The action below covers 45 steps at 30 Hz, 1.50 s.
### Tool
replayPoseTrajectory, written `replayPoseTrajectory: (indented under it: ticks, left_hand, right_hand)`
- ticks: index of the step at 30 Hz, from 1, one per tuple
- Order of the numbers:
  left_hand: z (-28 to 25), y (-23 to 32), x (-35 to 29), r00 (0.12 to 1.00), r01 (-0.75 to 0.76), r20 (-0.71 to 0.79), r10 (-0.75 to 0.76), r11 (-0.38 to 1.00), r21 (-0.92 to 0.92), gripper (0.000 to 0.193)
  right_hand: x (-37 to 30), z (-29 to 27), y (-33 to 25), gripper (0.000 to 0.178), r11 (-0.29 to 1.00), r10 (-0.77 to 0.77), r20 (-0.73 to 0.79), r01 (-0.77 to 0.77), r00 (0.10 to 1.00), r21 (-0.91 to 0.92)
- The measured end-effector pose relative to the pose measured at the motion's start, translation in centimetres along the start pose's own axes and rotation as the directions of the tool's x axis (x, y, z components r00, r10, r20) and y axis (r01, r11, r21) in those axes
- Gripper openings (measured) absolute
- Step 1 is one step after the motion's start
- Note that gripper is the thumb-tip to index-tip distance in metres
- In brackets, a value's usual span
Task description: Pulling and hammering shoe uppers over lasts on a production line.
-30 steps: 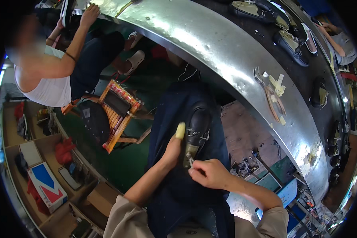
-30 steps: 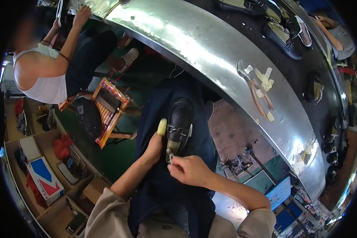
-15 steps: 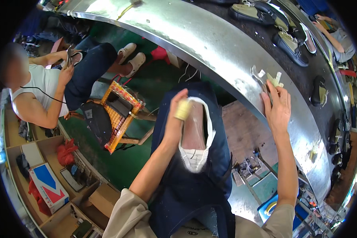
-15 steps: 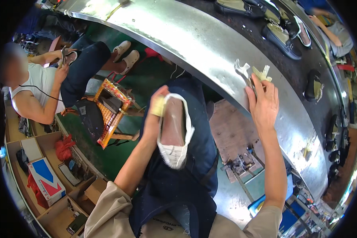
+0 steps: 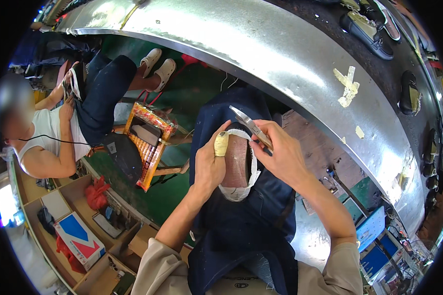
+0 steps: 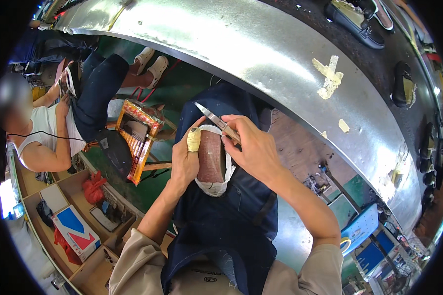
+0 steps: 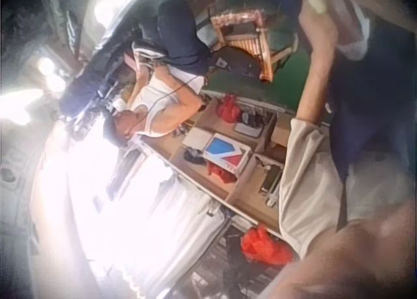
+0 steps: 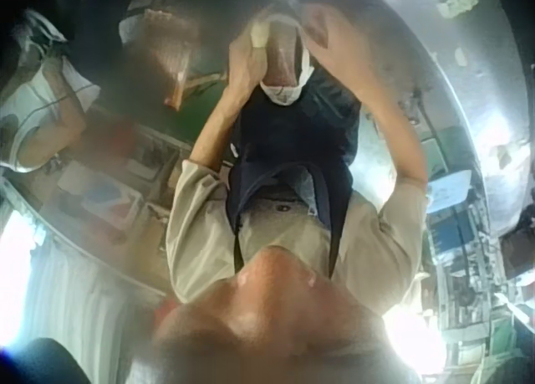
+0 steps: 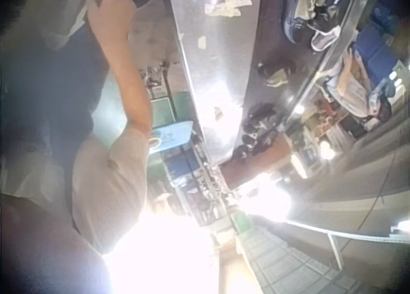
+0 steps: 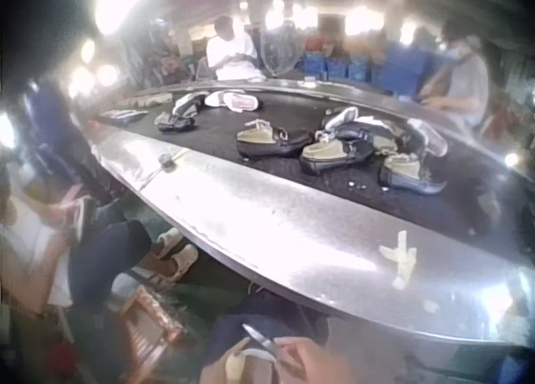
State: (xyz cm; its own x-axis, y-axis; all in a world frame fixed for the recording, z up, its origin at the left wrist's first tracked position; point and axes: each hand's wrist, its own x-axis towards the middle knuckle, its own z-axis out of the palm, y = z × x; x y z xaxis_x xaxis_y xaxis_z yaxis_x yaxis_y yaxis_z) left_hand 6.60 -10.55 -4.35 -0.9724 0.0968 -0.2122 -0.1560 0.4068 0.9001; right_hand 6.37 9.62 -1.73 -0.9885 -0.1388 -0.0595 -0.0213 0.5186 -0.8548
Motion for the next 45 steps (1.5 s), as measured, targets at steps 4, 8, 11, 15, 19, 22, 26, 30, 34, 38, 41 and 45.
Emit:
replayPoseTrajectory:
  ticks: [4,8,11,15,19,22,26,30,34,38,41,45]
  left_hand:
    - [-0.1,-1.3,0.2,0.987,-0.162,0.0,0.162,0.987,0.015,0.036]
    - [-0.8,-1.0,0.6,0.973,-0.211,0.114,0.2,0.972,0.104,0.047]
    - [-0.3,-0.1,0.1,0.976,-0.213,-0.02,0.215,0.974,0.074,0.041]
    - [-0.1,-0.4,-0.2,0.994,-0.026,-0.11,0.027,1.0,0.006,0.034]
    - [0.8,-0.8,-0.2,0.99,-0.009,-0.142,-0.004,0.996,-0.088,0.033]
    - [0.1,-0.3,-0.6,0.987,-0.126,-0.1,0.123,0.992,-0.025,0.039]
    - [-0.6,0.4,-0.6,0.986,-0.165,0.024,0.165,0.986,-0.01,0.05]
    - [-0.4,-0.4,-0.8,0.993,-0.116,0.008,0.116,0.993,-0.037,0.051]
    - [-0.5,-1.1,-0.9,0.999,-0.034,-0.016,0.031,0.982,-0.188,0.051]
    - [-0.9,-1.7,-0.2,0.996,-0.089,-0.034,0.085,0.986,-0.141,0.048]
    - [-2.9,-2.1,0.5,0.978,-0.183,0.091,0.187,0.982,-0.045,0.043]
    - [-2.2,-1.8,0.6,0.978,-0.163,0.099,0.184,0.969,-0.187,0.045]
  right_hand:
    - [1.4,0.6,0.2,0.033,0.865,-0.4,0.038,0.391,0.916,-0.314]
    - [1.8,1.4,1.4,0.029,0.859,-0.388,0.048,0.38,0.921,-0.344]
    - [1.2,2.7,0.9,0.023,0.998,-0.037,-0.224,0.024,0.974,-0.064]
    - [-1.8,-0.6,-1.5,0.029,0.831,0.338,0.238,-0.407,0.911,0.38]
    - [-5.0,-0.7,-0.8,0.047,0.619,0.3,0.579,-0.617,0.758,0.487]
    - [-4.0,-1.4,0.1,0.049,0.545,0.295,0.644,-0.678,0.706,0.493]
    - [-3.1,-2.6,0.7,0.044,0.178,0.209,0.771,-0.799,0.601,0.574]
    - [-3.6,-1.6,-1.1,0.038,0.627,0.348,0.626,-0.669,0.698,0.398]
    - [-4.9,1.6,0.9,0.029,0.982,0.189,0.286,-0.186,0.939,-0.037]
    - [-5.9,3.1,1.7,0.029,0.991,0.117,0.139,-0.105,0.983,-0.089]
    - [-6.5,3.6,1.6,0.03,0.995,0.101,0.108,-0.099,0.989,-0.02]
    - [-6.0,2.8,0.4,0.027,0.986,0.151,0.175,-0.16,0.973,0.04]
